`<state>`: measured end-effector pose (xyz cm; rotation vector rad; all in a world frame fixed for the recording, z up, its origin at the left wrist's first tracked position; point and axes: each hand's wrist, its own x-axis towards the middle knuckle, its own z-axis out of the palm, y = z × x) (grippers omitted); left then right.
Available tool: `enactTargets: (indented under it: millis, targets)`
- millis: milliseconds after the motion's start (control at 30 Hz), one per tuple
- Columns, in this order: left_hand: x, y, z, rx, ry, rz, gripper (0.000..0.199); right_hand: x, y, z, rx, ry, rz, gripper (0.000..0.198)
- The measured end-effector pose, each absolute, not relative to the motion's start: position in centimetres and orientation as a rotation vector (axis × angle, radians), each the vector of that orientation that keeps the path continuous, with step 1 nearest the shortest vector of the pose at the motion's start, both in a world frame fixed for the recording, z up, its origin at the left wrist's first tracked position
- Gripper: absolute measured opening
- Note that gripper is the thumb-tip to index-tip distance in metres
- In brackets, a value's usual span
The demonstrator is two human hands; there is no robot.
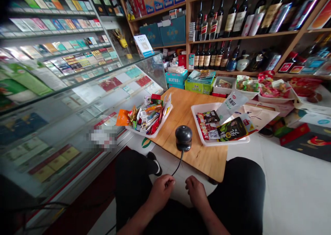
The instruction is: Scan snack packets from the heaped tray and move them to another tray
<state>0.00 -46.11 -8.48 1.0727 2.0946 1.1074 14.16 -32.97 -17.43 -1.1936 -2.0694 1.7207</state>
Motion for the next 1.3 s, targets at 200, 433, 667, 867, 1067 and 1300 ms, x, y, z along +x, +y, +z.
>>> enactTargets:
  millis: [200, 433, 667, 867, 1067, 1300]
  targets:
    - [-0.2, -46.3, -8.2, 1.023, 2.149, 1.199, 0.024, 14.4, -33.4, -16.7, -1.183, -2.055, 1.637, 0.041]
    - [-6.3, -43.6, -5.3, 1.126, 2.370, 1.421, 0.017, 15.0, -33.1, -16.4, -1.119, -2.156, 1.577, 0.043]
    - [-18.3, -38.6, -1.3, 1.233, 3.023, 1.479, 0.040, 15.2, -33.4, -16.5, -1.142, -2.186, 1.576, 0.045]
    - [-23.9, -37.0, -2.2, 1.153, 3.190, 1.098, 0.048, 15.5, -33.3, -16.7, -1.190, -2.226, 1.549, 0.044]
    - [-26.0, -37.3, -3.7, 1.296, 3.002, 1.310, 0.026, 14.9, -33.0, -17.2, -1.166, -2.276, 1.555, 0.047]
    - [-25.4, -37.6, -0.9, 1.076, 2.518, 2.116, 0.027, 12.5, -33.1, -11.7, -1.001, -2.353, 1.547, 0.038]
